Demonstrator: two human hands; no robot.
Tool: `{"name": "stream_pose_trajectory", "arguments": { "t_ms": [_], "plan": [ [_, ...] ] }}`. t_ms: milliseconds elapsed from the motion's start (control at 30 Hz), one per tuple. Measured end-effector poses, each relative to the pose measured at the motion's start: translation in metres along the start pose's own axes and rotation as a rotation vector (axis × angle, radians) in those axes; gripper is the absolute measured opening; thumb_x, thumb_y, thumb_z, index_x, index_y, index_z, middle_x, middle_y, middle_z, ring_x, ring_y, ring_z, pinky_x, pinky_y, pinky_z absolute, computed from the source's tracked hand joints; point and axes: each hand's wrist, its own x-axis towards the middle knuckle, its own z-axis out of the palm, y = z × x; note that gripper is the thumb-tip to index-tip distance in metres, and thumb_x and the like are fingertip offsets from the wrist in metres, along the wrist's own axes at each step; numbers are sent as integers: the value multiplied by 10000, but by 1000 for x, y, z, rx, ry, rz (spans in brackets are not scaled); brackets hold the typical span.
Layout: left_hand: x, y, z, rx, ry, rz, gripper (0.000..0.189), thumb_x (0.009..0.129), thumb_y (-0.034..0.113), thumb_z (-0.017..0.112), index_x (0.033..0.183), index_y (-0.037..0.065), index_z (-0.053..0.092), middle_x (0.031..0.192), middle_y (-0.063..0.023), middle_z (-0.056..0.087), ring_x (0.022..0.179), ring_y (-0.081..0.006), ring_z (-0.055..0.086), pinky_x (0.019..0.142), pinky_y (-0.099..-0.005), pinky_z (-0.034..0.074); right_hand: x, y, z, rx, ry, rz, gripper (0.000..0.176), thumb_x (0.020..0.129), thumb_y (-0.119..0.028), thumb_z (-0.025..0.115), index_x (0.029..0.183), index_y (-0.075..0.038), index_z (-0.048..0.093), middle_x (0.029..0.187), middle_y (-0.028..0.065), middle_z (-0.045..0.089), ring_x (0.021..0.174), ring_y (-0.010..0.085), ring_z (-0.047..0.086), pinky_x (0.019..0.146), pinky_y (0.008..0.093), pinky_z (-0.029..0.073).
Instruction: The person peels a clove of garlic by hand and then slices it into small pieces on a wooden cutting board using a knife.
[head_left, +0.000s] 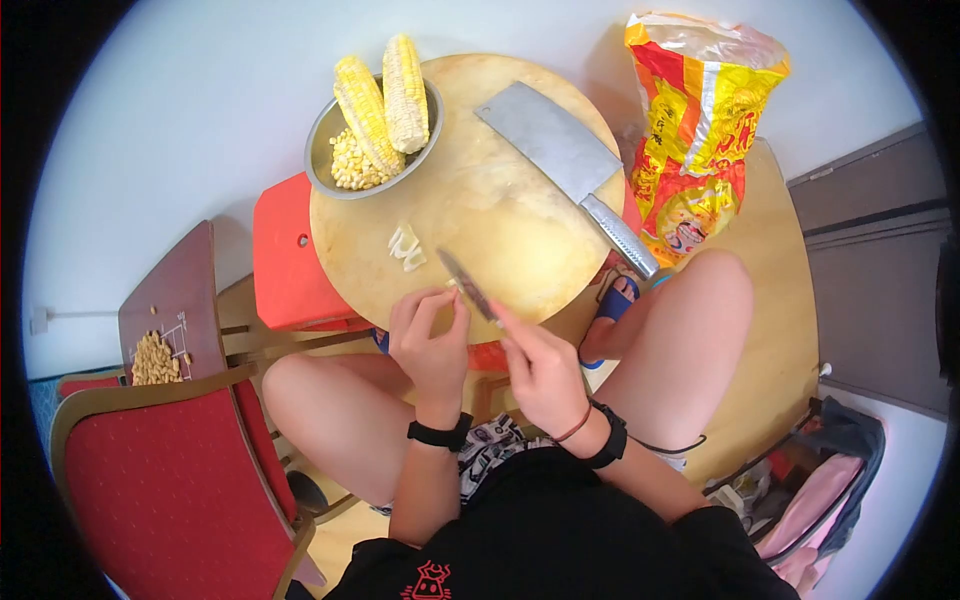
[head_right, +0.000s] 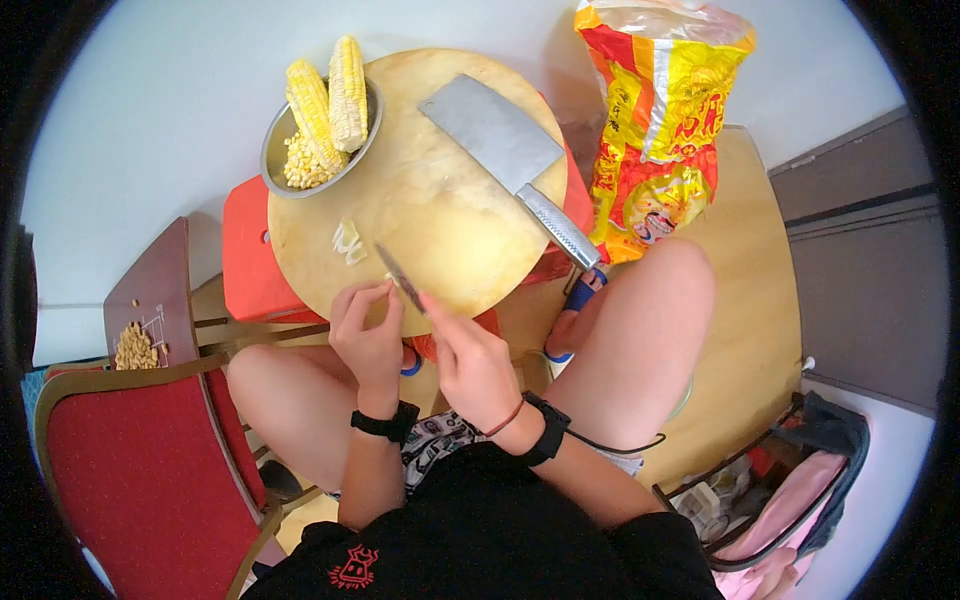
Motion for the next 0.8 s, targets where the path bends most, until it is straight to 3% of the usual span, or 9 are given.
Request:
{"name": "stream_pose_trajectory", "arguments": {
  "t_ms": [67,567,800],
  "plan": [
    [-2,0,-1,2,-10,-8,112,821,-7,811,924,18,777,952,-110,747,915,-280,710,840,-368,556,0,1,-3,-64,-123,32,531,961,40,611,1483,-57,603,974,259,701,880,429,711,782,470,575],
    [-3,-6,1,-6,16,-2,135,807,13,832,927,57,788,958,-79,741,925,-272,697,842,-380,552,-2,-3,-3,-50,-63,23,552,945,59,603,1486,-52,594,947,244,697,860,433,707,763,486,573],
    [-1,-2,0,5,-9,-9,107,834,-8,811,934,18,785,947,-105,746,907,-269,714,840,-362,559,0,-6,-6,-84,-82,14,549,942,50,606,1482,-44,594,920,236,691,840,430,705,755,493,571]
  ]
}}
